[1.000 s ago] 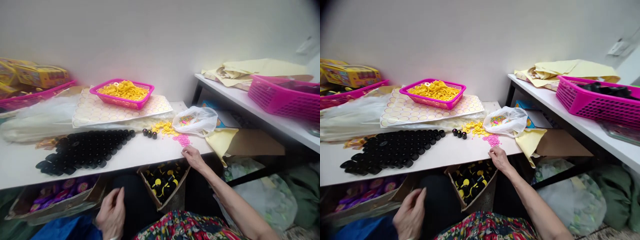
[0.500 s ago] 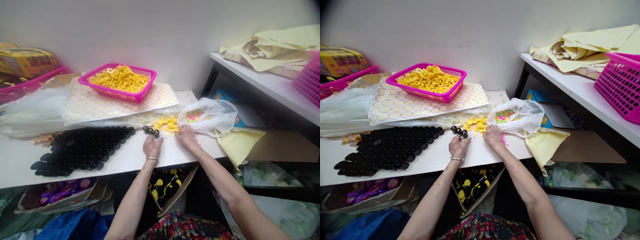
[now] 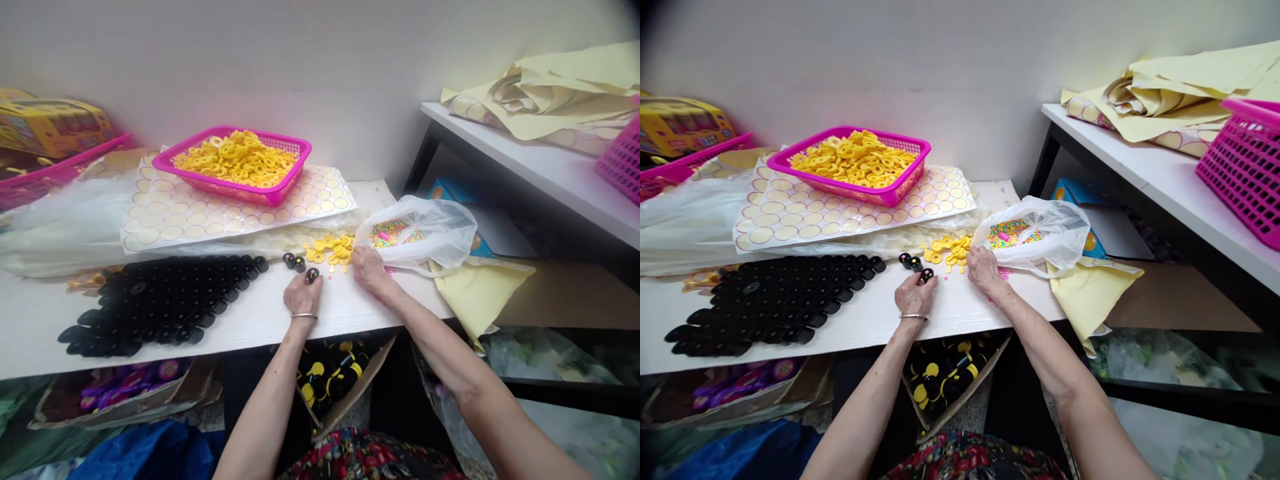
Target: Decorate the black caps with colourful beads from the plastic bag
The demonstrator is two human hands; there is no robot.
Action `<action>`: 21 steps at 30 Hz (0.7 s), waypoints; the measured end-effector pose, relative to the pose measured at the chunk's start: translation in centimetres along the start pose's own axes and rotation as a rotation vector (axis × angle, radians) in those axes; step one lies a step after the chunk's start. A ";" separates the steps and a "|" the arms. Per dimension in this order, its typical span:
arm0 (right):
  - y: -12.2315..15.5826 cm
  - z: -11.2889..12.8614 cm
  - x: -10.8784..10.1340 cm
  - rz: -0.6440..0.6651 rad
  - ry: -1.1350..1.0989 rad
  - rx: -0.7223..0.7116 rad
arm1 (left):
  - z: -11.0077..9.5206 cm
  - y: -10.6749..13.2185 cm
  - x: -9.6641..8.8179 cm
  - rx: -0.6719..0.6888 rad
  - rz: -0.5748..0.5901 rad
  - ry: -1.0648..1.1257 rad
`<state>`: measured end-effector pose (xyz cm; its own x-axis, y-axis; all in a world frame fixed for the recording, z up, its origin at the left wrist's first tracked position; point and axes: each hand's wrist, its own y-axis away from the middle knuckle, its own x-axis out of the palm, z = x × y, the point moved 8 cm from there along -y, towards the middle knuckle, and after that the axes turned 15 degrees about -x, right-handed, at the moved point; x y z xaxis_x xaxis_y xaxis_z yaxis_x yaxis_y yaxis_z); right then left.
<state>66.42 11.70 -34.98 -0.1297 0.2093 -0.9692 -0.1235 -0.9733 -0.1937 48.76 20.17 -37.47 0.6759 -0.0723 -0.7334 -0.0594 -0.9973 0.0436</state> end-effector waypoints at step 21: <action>5.2 3.6 1.0 0.063 -0.604 0.353 | 2.5 3.9 -0.1 0.325 0.276 0.122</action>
<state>62.14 7.15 -36.46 -0.6581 0.2691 -0.7032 -0.3968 -0.9177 0.0201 46.62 16.33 -38.89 0.6831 -0.3560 -0.6377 -0.4645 -0.8855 -0.0033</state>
